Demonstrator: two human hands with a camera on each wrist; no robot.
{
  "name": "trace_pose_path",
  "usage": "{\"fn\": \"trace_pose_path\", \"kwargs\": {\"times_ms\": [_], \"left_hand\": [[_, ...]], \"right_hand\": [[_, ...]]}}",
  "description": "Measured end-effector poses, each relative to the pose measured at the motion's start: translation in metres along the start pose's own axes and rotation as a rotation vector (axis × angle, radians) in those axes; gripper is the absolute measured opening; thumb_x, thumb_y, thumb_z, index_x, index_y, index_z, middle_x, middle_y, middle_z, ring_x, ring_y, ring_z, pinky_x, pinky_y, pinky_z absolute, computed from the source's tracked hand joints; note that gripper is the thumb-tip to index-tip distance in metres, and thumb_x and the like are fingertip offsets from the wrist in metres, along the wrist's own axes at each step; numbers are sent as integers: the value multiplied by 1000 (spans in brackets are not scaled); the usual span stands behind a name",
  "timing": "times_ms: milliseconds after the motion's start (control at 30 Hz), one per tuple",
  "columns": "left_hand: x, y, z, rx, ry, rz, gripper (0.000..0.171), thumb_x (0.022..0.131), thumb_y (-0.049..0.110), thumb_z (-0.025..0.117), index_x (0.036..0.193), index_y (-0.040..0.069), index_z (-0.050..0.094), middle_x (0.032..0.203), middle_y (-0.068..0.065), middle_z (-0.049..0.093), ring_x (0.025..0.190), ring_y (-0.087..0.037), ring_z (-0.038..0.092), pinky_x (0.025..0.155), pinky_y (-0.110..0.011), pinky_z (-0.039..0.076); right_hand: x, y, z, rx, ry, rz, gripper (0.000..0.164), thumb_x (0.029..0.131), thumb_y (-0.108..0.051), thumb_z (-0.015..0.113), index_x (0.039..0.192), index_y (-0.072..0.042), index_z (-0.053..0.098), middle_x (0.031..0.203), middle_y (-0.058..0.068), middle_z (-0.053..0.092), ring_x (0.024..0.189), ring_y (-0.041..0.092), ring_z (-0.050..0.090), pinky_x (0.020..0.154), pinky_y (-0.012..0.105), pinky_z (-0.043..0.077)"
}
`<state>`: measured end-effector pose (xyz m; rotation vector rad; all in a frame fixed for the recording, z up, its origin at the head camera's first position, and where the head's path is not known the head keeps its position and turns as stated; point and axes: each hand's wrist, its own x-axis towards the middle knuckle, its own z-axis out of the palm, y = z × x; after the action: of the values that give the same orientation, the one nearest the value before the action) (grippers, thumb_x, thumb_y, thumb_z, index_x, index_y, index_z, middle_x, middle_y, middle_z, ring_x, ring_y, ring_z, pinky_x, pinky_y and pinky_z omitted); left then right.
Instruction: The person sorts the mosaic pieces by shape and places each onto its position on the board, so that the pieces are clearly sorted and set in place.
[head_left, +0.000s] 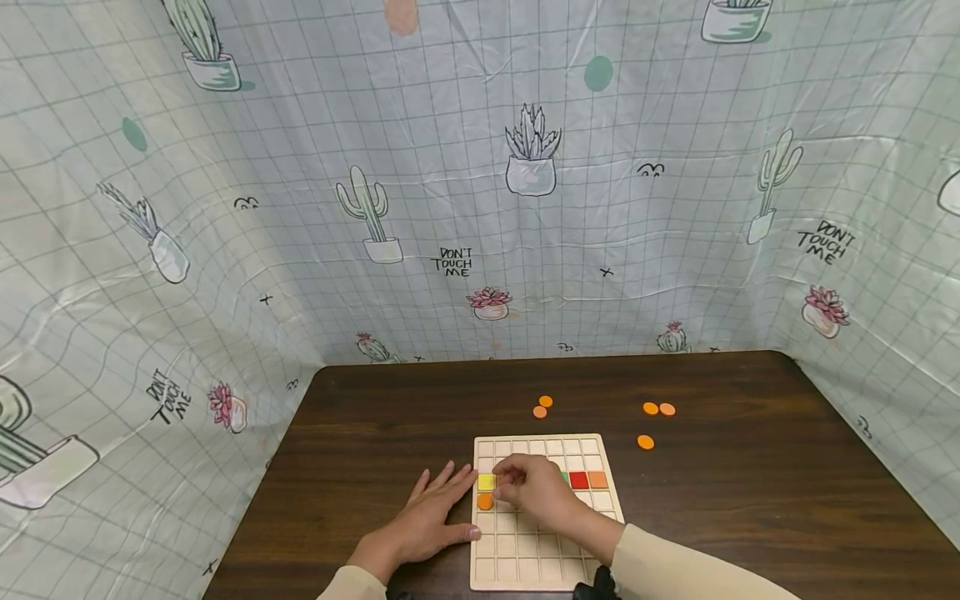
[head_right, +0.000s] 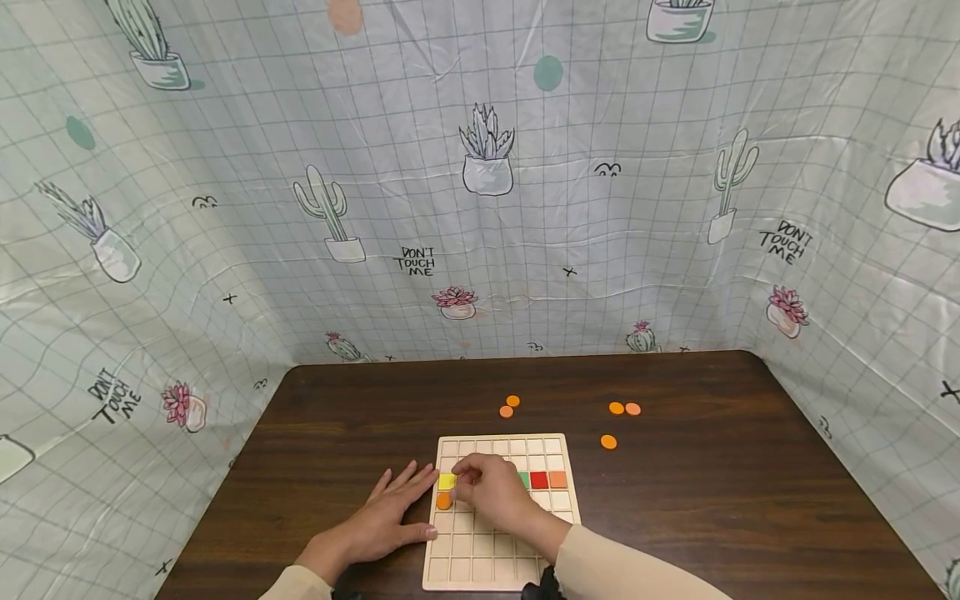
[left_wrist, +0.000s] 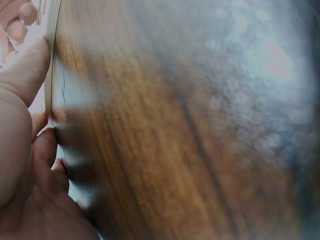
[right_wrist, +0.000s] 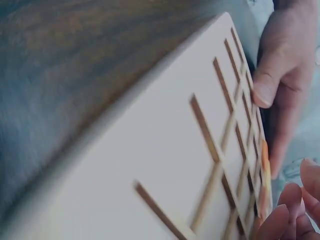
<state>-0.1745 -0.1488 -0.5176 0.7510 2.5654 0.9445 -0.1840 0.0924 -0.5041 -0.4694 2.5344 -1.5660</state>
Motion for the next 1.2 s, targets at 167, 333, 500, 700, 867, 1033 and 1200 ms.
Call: {"fn": "trace_pose_path", "kwargs": {"times_ms": [167,333,500,700,867,1033,1200], "left_hand": [[0,2,-1,-4,-5,-7,91,95,62,69,167,18,35,173,-12,31,163,-41,13,127,-70,-3],[0,1,-1,-4,-10,-17,93,94,61,69,167,18,33,173,-11,30,163,-41,13,127,-71,-3],[0,6,-3,-1,-24,-36,90,96,56,71,167,16,33,174,-11,29,164,-39,13,128,-69,-4],[-1,8,-5,9,-40,-52,88,97,54,70,168,17,33,174,-9,29,164,-37,12,129,-68,-3],[0,4,-5,-1,-41,-40,91,95,59,69,168,17,32,174,-10,28,164,-39,11,128,-69,-4],[0,4,-6,-9,-36,-46,91,96,58,69,168,17,32,174,-8,28,164,-38,10,128,-68,-6],[-3,7,-5,8,-35,-64,89,96,53,72,168,19,33,174,-5,30,164,-35,13,129,-68,-2]], "right_hand": [[9,-1,-18,-19,36,-4,17,95,-8,77,111,-2,77,89,-1,70,73,11,61,60,22,51],[23,1,-48,-59,64,-3,19,98,-11,76,115,-3,77,94,0,71,80,13,64,66,24,55],[40,7,-80,-88,63,28,24,98,-6,74,122,-2,75,99,2,71,87,15,64,72,25,56],[62,19,-112,-115,59,32,30,99,-2,70,129,-4,72,115,16,71,95,20,64,80,32,57],[77,28,-125,-103,18,34,36,100,-3,69,136,-3,68,132,24,66,112,29,63,92,41,58],[89,36,-129,-82,-39,56,42,100,-2,68,142,1,63,142,26,60,124,37,58,101,48,56],[97,46,-130,-87,-56,85,45,99,-2,68,144,-1,62,146,25,57,128,38,55,105,53,52]]}}
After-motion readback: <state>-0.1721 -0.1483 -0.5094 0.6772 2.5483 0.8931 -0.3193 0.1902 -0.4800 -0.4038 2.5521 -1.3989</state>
